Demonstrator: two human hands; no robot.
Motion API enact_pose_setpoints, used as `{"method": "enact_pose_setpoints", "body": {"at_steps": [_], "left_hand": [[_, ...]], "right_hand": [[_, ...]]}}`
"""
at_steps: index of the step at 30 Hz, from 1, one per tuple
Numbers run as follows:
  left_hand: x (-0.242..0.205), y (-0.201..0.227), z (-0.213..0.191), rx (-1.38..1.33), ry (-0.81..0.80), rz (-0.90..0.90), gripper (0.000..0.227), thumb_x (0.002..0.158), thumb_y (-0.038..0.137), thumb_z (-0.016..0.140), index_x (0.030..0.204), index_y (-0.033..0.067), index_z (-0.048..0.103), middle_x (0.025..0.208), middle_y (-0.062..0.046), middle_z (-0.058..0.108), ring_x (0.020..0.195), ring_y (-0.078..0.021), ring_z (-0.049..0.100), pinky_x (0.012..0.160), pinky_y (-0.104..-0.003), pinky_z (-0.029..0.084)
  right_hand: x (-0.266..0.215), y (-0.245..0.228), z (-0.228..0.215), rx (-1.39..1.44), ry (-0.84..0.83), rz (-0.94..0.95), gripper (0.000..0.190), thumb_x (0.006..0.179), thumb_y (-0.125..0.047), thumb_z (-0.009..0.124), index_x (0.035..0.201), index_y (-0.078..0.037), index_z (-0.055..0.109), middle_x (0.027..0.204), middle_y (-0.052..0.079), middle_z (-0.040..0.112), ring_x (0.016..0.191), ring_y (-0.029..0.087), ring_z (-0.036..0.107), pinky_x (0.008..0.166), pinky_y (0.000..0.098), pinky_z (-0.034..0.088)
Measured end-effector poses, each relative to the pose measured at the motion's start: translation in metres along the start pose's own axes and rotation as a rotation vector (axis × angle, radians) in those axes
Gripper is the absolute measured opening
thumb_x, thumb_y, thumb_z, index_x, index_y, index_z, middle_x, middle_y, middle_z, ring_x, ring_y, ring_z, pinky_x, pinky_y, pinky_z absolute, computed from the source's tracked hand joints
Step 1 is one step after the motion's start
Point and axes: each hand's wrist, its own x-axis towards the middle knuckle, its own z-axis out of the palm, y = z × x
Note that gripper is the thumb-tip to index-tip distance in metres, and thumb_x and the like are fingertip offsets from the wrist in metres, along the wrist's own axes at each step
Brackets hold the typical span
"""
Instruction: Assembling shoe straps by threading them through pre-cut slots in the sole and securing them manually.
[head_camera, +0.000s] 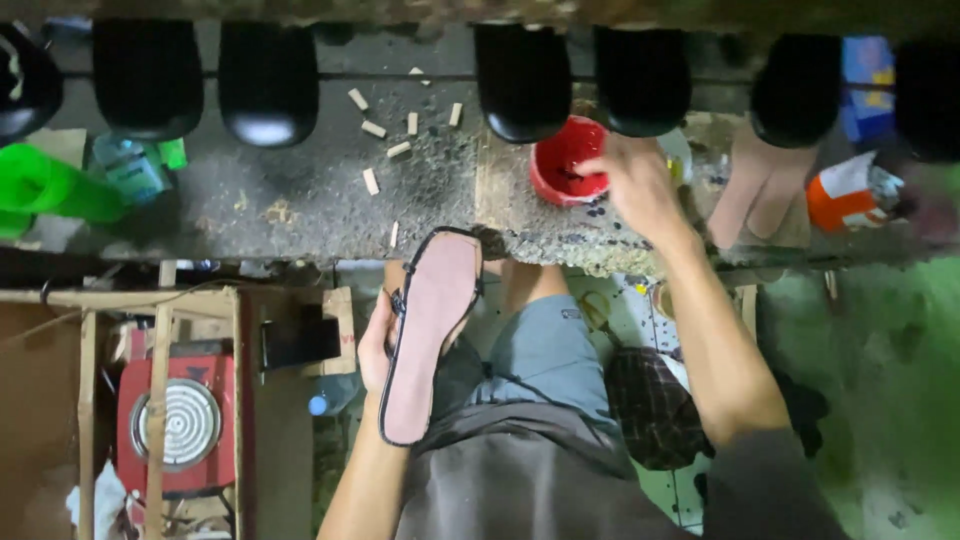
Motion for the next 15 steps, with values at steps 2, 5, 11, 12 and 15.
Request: {"method": "enact_pose_setpoints", "body": {"at_steps": [2, 5, 11, 12, 15], "left_hand": [[-0.015, -0.001, 0.017, 0.001, -0.006, 0.014, 0.041, 0.104, 0.033, 0.051, 0.117, -0.0030, 0.067, 0.092, -0.023, 0.075, 0.081, -0.0319, 0.076, 0.077, -0.056, 0.058], [-0.032, -0.007, 0.027, 0.052, 0.000, 0.028, 0.036, 0.101, 0.028, 0.055, 0.115, -0.0026, 0.068, 0.086, -0.022, 0.075, 0.071, -0.0264, 0.076, 0.068, -0.042, 0.064], [-0.029, -0.027, -0.020, 0.056, -0.274, -0.055, 0.054, 0.100, 0.029, 0.045, 0.147, 0.0001, 0.045, 0.133, -0.025, 0.061, 0.118, -0.0330, 0.063, 0.105, -0.055, 0.047], [-0.033, -0.032, -0.015, 0.079, -0.368, -0.058, 0.057, 0.100, 0.026, 0.044, 0.150, -0.0017, 0.040, 0.140, -0.027, 0.055, 0.126, -0.0341, 0.058, 0.110, -0.053, 0.043], [-0.024, -0.023, -0.040, 0.224, -0.441, -0.025, 0.061, 0.099, 0.024, 0.042, 0.154, -0.0012, 0.035, 0.145, -0.024, 0.052, 0.128, -0.0307, 0.055, 0.114, -0.051, 0.038]], "right_hand": [[0.008, -0.040, -0.030, 0.157, -0.011, 0.150, 0.041, 0.114, -0.028, 0.036, 0.091, -0.019, 0.068, 0.071, 0.006, 0.062, 0.085, 0.033, 0.068, 0.095, 0.0434, 0.046], [-0.014, -0.097, -0.059, 0.431, 0.000, 0.459, 0.046, 0.116, -0.040, 0.024, 0.101, -0.022, 0.063, 0.061, 0.001, 0.061, 0.077, 0.024, 0.065, 0.092, 0.0362, 0.046], [-0.044, -0.205, -0.052, 0.683, 0.152, 0.124, 0.040, 0.110, -0.031, 0.033, 0.140, -0.019, 0.056, 0.132, 0.021, 0.030, 0.128, 0.034, 0.036, 0.114, 0.0465, 0.025], [-0.041, -0.221, -0.048, 0.726, 0.214, -0.073, 0.043, 0.108, -0.025, 0.037, 0.146, -0.015, 0.053, 0.162, 0.030, 0.017, 0.151, 0.040, 0.025, 0.126, 0.0524, 0.015], [-0.056, -0.228, -0.041, 0.259, 0.277, -0.161, 0.050, 0.107, -0.042, 0.032, 0.130, -0.014, 0.067, 0.155, 0.030, 0.031, 0.146, 0.042, 0.033, 0.123, 0.0545, 0.018]]}}
